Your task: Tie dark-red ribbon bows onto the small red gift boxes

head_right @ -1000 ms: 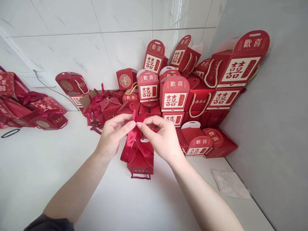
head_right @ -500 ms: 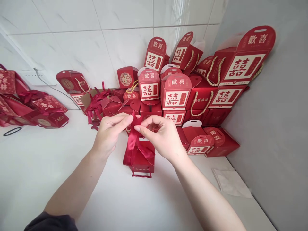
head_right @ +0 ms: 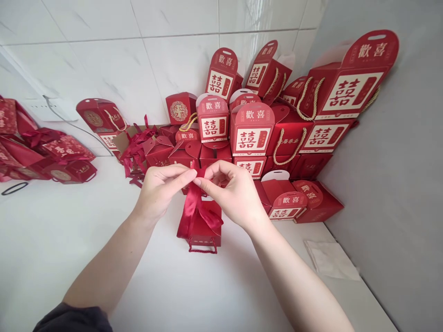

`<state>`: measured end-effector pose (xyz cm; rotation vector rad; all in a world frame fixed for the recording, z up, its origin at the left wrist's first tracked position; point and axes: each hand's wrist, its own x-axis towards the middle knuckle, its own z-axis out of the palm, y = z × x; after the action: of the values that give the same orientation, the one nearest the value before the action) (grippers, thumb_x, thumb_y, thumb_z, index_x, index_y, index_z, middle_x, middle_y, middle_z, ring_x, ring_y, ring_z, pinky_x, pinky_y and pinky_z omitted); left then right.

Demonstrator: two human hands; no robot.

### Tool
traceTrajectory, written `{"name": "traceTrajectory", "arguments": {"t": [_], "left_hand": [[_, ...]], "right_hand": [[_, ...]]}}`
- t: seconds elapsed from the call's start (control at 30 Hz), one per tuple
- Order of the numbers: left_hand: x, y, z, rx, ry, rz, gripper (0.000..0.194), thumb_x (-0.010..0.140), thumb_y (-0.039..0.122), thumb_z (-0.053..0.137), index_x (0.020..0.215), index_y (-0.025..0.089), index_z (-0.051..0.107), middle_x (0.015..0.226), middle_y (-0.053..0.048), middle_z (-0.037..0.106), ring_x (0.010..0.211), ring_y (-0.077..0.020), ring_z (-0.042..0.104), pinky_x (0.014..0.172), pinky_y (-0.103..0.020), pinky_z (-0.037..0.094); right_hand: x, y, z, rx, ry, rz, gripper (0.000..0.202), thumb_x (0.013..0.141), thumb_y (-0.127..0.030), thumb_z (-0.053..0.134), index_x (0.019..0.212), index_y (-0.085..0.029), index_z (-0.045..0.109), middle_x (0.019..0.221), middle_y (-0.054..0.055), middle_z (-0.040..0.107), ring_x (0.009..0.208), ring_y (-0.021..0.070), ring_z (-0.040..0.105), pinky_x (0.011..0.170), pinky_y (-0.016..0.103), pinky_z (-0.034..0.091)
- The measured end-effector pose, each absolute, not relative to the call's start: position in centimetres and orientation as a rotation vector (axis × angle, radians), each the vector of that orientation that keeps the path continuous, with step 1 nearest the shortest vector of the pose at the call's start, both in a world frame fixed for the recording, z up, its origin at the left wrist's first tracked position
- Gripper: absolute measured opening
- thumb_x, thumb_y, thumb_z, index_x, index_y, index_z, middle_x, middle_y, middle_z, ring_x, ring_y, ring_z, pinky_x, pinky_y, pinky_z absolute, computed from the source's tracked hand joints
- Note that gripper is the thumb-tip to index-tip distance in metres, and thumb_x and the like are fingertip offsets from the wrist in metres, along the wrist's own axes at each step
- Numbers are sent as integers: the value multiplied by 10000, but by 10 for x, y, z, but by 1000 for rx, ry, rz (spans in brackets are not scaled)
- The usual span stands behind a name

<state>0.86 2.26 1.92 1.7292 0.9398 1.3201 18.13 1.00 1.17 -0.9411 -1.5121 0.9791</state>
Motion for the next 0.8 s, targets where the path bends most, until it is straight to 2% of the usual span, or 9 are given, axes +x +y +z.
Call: {"name": "traceTrajectory", "arguments": {"t": [0.17,0.3,0.43,0.6,0.67,0.73,0.8], "left_hand": [[7,23,18,1717,1000,1314,222,831,399,722,737,210,791,616,-18,560,607,-135,468,566,-292,365],[6,23,19,1758,1008,1274,250,841,432,701,783,210,802,633,-30,577,614,-147,471,559,-298,361],[7,23,20,1783,956,1284,266,851,421,689,723,206,780,600,-23,534,589,-142,454,545,-299,349],[11,24,16,1786,938,1423,219,832,371,718,688,216,773,763,-42,620,696,-150,544,598,-280,419],[11,25,15,1765,921,1435,227,830,380,722,685,212,769,833,-54,640,742,-155,576,617,-268,450],[8,28,15,1726,829,1382,231,844,426,700,787,216,780,908,-71,672,830,-178,626,693,-274,502],[1,36,15,1703,655,1232,305,822,473,710,1017,244,761,1041,-90,697,990,-229,660,835,-317,541]], "right_hand": [[184,9,13,-904,-1501,1009,302,805,-459,752,802,-178,640,749,13,667,627,123,599,591,244,496],[186,9,13,-917,-1504,993,314,783,-459,772,779,-174,641,732,11,667,617,120,595,583,237,490],[186,9,15,-913,-1503,991,319,773,-461,781,759,-179,632,714,4,657,617,121,598,580,233,492],[185,8,16,-924,-1591,1022,348,786,-519,748,819,-181,668,772,24,679,661,142,612,601,255,512],[184,6,17,-928,-1640,988,350,808,-524,724,783,-178,681,748,22,673,658,142,605,615,261,516],[185,3,20,-905,-1622,965,350,827,-513,710,720,-183,659,703,12,661,644,142,608,625,267,521],[188,-1,23,-874,-1538,953,339,832,-496,712,700,-195,628,686,6,661,633,148,618,626,283,531]]}}
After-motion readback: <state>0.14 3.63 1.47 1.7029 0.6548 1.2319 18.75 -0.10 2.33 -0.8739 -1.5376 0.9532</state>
